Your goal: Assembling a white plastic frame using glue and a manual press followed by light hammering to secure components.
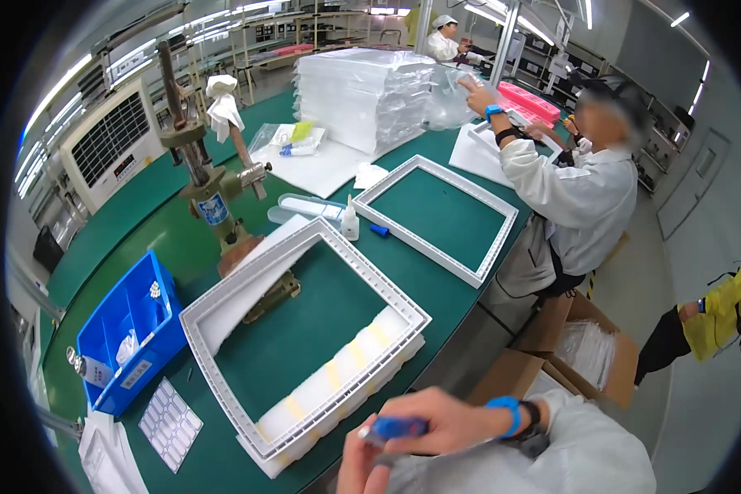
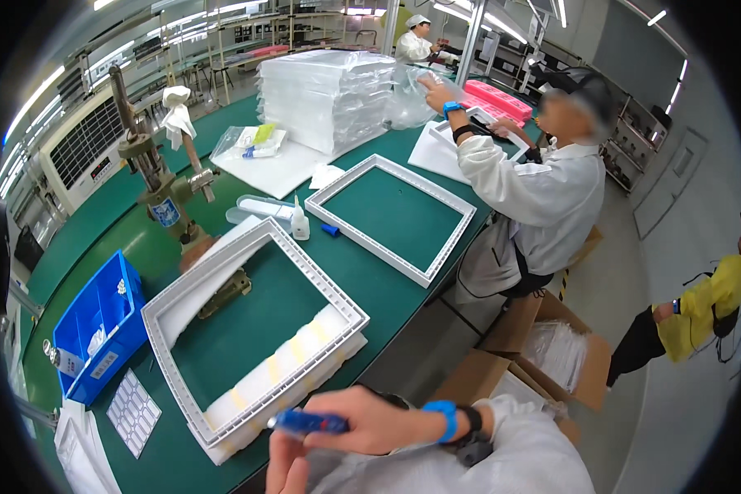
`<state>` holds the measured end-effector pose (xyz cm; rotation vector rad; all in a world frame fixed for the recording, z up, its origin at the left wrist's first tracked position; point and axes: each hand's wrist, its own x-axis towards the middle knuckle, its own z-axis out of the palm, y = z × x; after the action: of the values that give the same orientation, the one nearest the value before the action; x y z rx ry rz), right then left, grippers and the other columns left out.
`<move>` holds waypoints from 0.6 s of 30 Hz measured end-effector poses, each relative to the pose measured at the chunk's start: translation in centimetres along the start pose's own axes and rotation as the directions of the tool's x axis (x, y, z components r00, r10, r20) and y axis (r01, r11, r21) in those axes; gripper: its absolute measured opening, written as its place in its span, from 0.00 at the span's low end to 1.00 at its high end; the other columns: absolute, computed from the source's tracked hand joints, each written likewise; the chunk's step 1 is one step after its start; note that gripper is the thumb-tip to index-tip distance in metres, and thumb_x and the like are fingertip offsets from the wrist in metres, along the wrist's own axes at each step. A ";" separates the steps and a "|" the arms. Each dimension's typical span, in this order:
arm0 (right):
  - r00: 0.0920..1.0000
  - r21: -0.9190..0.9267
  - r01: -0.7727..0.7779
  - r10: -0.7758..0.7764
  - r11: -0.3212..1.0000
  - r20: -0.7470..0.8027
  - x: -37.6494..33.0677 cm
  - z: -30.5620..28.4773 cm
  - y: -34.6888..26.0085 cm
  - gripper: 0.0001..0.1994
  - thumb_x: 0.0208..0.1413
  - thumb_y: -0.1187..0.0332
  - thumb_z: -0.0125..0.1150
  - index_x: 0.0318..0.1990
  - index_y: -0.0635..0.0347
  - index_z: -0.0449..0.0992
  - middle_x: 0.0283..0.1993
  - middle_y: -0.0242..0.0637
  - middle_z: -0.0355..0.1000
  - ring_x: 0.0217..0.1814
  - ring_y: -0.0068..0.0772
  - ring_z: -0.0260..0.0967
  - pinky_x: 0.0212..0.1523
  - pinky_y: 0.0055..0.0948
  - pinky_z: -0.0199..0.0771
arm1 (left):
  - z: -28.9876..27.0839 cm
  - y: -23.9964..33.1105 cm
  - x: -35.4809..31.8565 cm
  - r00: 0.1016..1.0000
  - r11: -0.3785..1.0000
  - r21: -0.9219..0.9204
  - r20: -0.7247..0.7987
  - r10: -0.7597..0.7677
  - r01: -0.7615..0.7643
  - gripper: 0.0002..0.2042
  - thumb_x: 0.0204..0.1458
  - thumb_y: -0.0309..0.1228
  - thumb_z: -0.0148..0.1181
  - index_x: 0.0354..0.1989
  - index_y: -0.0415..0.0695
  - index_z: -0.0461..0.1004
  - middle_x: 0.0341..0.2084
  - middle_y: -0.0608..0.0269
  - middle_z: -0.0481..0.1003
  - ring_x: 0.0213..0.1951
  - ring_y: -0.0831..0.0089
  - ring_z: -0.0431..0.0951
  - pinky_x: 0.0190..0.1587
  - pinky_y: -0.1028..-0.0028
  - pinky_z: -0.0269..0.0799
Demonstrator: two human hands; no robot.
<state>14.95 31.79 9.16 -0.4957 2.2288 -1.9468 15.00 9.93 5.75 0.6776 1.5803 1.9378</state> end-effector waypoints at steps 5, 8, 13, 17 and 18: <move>0.992 -0.072 -0.127 0.128 0.989 0.002 -0.2 2.7 2.7 0.13 0.56 0.70 0.64 0.48 0.63 0.74 0.40 0.43 0.72 0.38 0.42 0.73 0.39 0.33 0.72 | 0.6 -2.1 0.4 0.980 0.981 0.189 -0.199 -0.009 0.047 0.21 0.67 0.25 0.42 0.68 0.38 0.60 0.45 0.69 0.70 0.37 0.84 0.65 0.40 0.83 0.64; 0.952 -0.208 -0.232 0.266 0.950 0.155 -1.1 -0.2 1.2 0.21 0.58 0.65 0.64 0.58 0.60 0.72 0.49 0.43 0.76 0.46 0.37 0.77 0.45 0.33 0.76 | -1.3 -1.8 -0.4 0.986 0.940 0.321 -0.147 -0.075 0.119 0.20 0.61 0.18 0.47 0.62 0.40 0.70 0.33 0.63 0.75 0.31 0.76 0.71 0.38 0.77 0.69; 0.838 -0.386 -0.224 0.379 0.895 0.392 -2.9 -3.8 3.7 0.18 0.62 0.64 0.56 0.57 0.59 0.73 0.46 0.47 0.78 0.44 0.52 0.77 0.45 0.36 0.77 | -3.0 -3.2 -3.9 0.969 0.740 0.632 -0.215 -0.120 0.231 0.18 0.57 0.29 0.60 0.57 0.55 0.77 0.21 0.58 0.73 0.24 0.60 0.75 0.27 0.66 0.71; 0.783 -0.438 -0.184 0.401 0.880 0.476 -3.8 -3.9 6.3 0.14 0.64 0.58 0.55 0.48 0.55 0.78 0.33 0.44 0.78 0.31 0.49 0.75 0.33 0.37 0.75 | -2.5 -4.3 -4.8 0.980 0.675 0.714 -0.086 -0.180 0.186 0.16 0.57 0.31 0.59 0.54 0.57 0.79 0.19 0.62 0.72 0.19 0.60 0.74 0.22 0.66 0.71; 0.780 -0.435 -0.198 0.410 0.878 0.473 -3.7 -3.8 6.4 0.14 0.64 0.58 0.55 0.48 0.55 0.78 0.33 0.44 0.78 0.31 0.49 0.75 0.33 0.37 0.75 | -2.5 -4.5 -4.7 0.979 0.680 0.708 -0.078 -0.190 0.189 0.16 0.57 0.31 0.59 0.54 0.57 0.79 0.19 0.62 0.72 0.19 0.60 0.74 0.22 0.66 0.71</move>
<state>16.20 37.30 3.01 -0.5946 2.0967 -1.0434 17.14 5.70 0.64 0.7594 2.3198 1.1150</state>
